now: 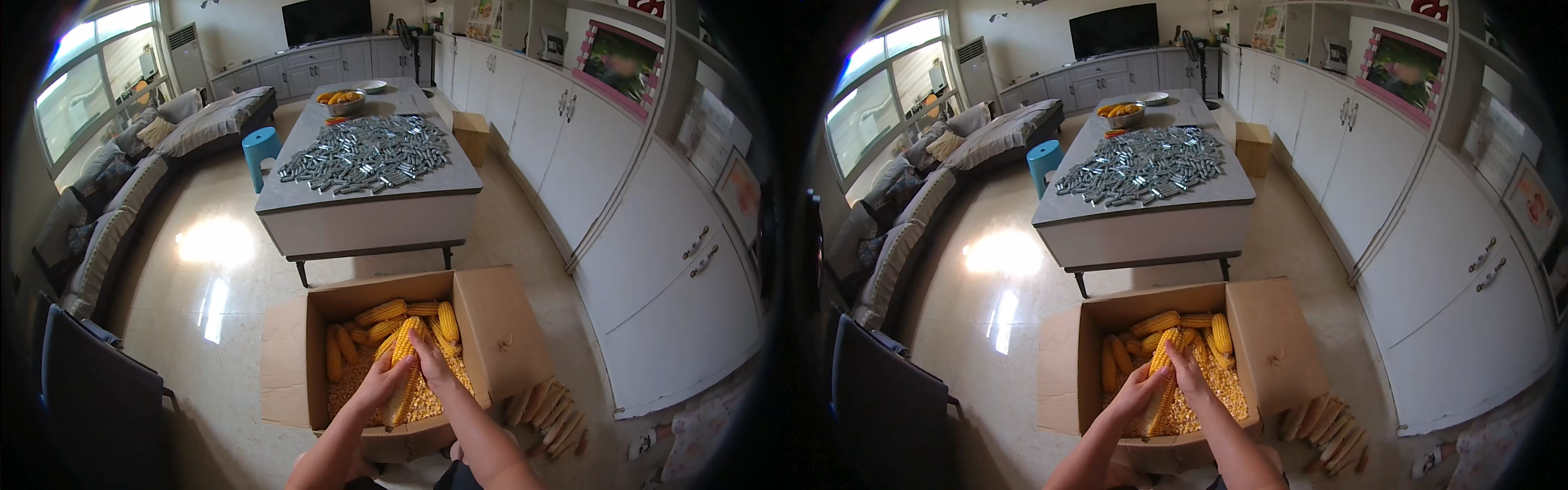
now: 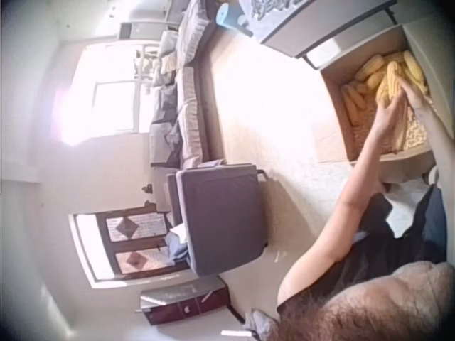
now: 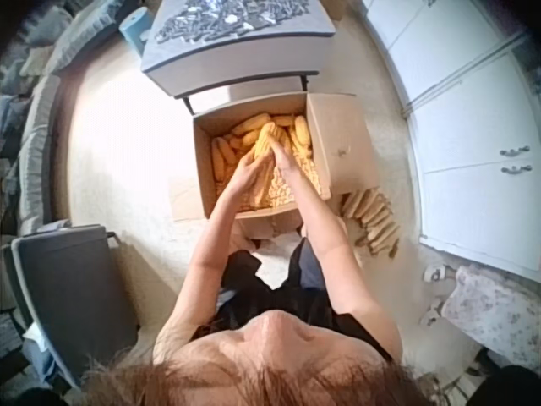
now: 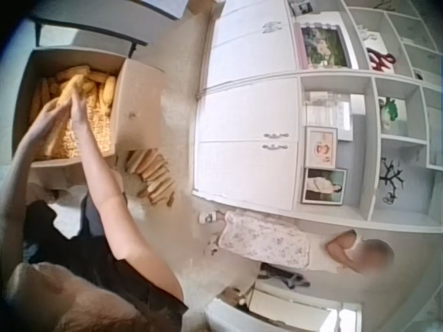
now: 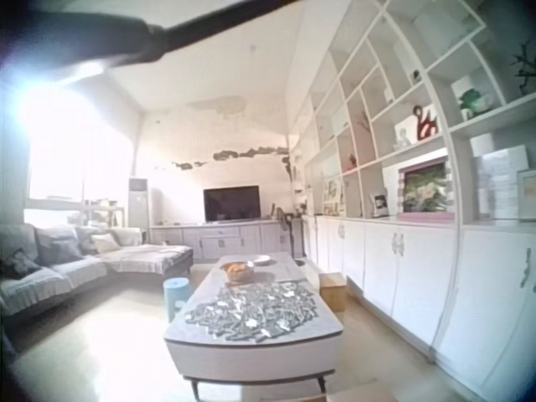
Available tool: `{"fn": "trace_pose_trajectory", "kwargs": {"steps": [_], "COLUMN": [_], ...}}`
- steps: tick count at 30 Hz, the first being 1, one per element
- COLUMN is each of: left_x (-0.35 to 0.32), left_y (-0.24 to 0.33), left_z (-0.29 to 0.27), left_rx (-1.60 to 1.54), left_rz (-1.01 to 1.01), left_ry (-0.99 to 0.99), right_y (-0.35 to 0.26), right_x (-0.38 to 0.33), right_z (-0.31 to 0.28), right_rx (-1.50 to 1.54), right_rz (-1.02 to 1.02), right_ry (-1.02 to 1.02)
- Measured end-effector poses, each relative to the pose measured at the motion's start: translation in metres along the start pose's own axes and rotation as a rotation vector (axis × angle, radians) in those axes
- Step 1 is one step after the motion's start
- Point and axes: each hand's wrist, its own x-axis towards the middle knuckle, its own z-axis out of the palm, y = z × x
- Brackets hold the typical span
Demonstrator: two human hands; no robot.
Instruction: The person sits on the floor and shucks corn cobs by hand, removing kernels into a cardboard box. The person handles multiple cobs one by one, rotating them to strip the kernels off the cob.
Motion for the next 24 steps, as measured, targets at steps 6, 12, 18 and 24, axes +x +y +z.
{"fn": "trace_pose_trajectory", "kwargs": {"steps": [6, 12, 18, 24], "left_x": [0.006, 0.014, 0.015, 0.012], "left_y": [-0.015, -0.029, -0.027, -0.022], "left_z": [-0.018, -0.014, -0.016, -0.015], "left_rx": [0.004, 0.165, 0.396, 0.425], "left_rz": [-0.118, 0.194, 0.198, 0.118], "left_ry": [-0.112, -0.029, -0.004, 0.084], "right_y": [-0.004, 0.005, 0.004, 0.008], "right_x": [0.001, 0.004, 0.001, -0.001], "right_z": [-0.004, -0.004, -0.001, 0.002], "right_rx": [0.058, -0.052, -0.149, -0.155], "right_rz": [0.086, -0.064, -0.073, -0.085], "right_ry": [-0.035, 0.056, 0.045, 0.051]}}
